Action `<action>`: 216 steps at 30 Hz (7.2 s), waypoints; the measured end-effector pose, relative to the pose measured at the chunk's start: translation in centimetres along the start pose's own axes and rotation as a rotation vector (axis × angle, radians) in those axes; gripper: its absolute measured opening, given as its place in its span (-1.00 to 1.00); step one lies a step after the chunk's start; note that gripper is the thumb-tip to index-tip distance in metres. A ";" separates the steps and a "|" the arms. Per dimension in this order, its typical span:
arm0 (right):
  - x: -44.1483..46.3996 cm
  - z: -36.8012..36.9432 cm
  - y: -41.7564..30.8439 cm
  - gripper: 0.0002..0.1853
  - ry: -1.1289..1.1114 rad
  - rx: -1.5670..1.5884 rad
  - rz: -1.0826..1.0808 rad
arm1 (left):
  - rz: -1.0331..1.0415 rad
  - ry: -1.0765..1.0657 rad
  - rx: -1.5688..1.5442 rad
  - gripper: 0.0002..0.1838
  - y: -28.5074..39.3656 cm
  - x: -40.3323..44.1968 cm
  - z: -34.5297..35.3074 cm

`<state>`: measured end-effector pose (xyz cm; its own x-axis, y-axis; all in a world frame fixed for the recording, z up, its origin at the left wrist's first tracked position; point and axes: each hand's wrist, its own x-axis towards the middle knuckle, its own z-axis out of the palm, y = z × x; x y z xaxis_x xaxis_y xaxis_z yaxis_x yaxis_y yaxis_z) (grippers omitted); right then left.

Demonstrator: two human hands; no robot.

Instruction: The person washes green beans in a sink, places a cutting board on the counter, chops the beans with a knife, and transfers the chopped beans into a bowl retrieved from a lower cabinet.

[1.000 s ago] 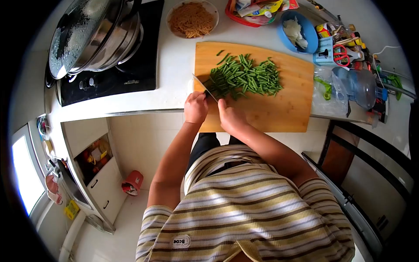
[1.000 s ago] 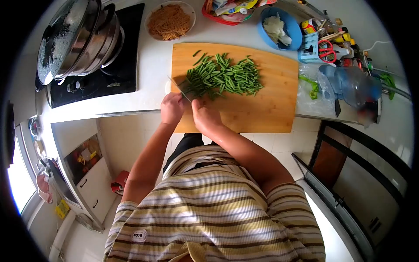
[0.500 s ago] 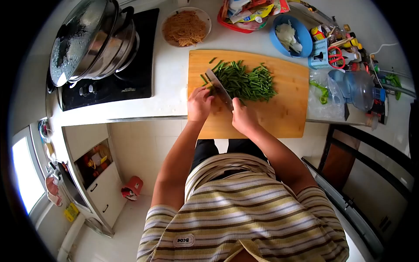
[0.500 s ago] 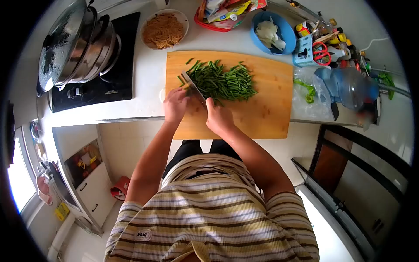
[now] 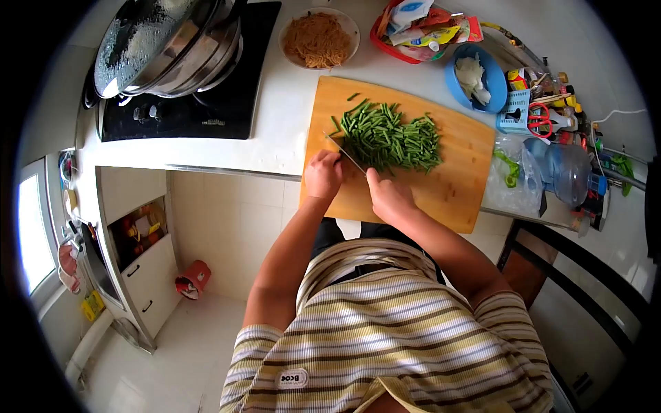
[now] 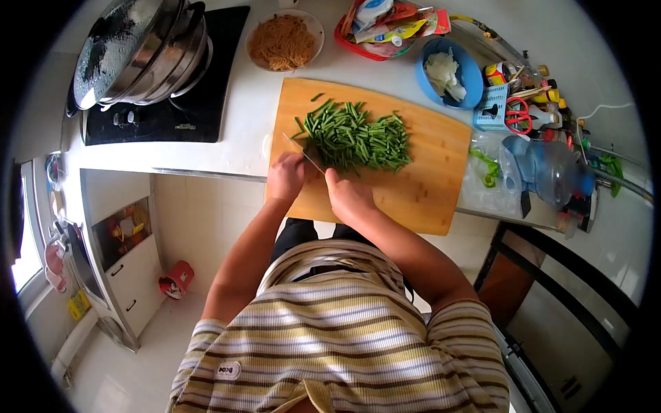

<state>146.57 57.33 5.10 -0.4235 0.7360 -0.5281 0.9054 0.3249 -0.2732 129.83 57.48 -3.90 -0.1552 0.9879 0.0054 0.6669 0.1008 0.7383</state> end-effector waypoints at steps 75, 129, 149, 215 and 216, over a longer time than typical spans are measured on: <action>-7.9 5.3 25.8 -0.89 0.530 1.158 0.652 | 0.067 -0.065 0.332 -0.89 2.5 12.0 2.9; -11.5 4.5 20.4 -0.89 0.482 0.311 0.572 | 0.618 -0.239 0.444 -0.93 18.6 6.6 21.8; -10.0 6.2 29.1 -0.70 0.596 0.308 0.692 | 0.057 -0.205 -0.081 -0.86 12.7 3.5 3.5; 5.5 58.6 -24.8 -0.37 0.918 1.614 0.037 | -0.039 -2.396 0.756 -0.38 -18.5 -20.4 -8.9; 6.8 59.8 -25.6 -0.39 0.908 1.730 -0.061 | -0.365 -2.374 0.656 -0.40 -17.0 -19.4 -7.1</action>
<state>118.68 18.55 -39.55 0.2022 0.9693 -0.1400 -0.3455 -0.0631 -0.9363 116.32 35.81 -11.83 0.1152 -0.6565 -0.7454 0.9136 -0.2246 0.3390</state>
